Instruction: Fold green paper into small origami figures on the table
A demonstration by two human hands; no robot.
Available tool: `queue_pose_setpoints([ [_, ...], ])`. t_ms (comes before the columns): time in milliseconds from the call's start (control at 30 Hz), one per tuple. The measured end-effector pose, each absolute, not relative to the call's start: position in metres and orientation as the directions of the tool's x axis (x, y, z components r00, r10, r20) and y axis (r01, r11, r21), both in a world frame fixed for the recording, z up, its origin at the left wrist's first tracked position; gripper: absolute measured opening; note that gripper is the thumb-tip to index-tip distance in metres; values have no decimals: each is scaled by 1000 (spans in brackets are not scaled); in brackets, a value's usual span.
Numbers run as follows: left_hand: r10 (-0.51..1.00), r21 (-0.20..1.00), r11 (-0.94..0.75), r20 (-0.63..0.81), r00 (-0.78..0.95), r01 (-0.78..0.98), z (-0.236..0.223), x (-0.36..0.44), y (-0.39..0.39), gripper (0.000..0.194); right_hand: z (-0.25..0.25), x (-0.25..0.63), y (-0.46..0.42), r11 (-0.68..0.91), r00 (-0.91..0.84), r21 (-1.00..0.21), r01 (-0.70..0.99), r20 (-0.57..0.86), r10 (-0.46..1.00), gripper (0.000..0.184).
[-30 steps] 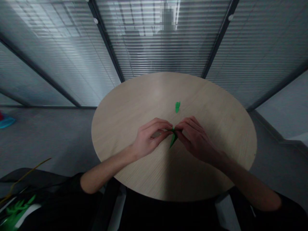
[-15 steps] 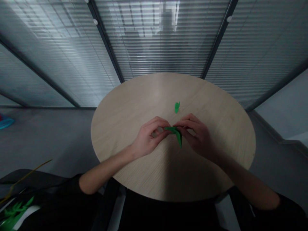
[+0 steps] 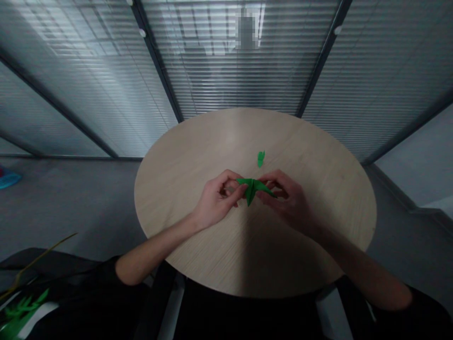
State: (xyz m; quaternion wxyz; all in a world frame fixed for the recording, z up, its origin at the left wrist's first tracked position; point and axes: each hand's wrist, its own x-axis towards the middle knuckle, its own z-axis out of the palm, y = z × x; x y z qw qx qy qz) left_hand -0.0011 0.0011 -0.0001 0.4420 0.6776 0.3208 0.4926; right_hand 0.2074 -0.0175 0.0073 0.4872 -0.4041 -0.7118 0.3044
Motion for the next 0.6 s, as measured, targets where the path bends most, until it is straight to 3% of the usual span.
queue_pose_setpoints([
  [67,872,927,-372,364,326,-40,0,-1,1,19,7,207,-16,473,-165,-837,274,444,881,14],
  [333,879,946,-286,323,351,-154,4,-1,5,24,6,208,-16,433,-124,-870,236,415,901,18],
  [600,890,954,-186,264,372,-233,7,0,6,31,9,210,-13,341,-156,-938,56,329,931,20],
])
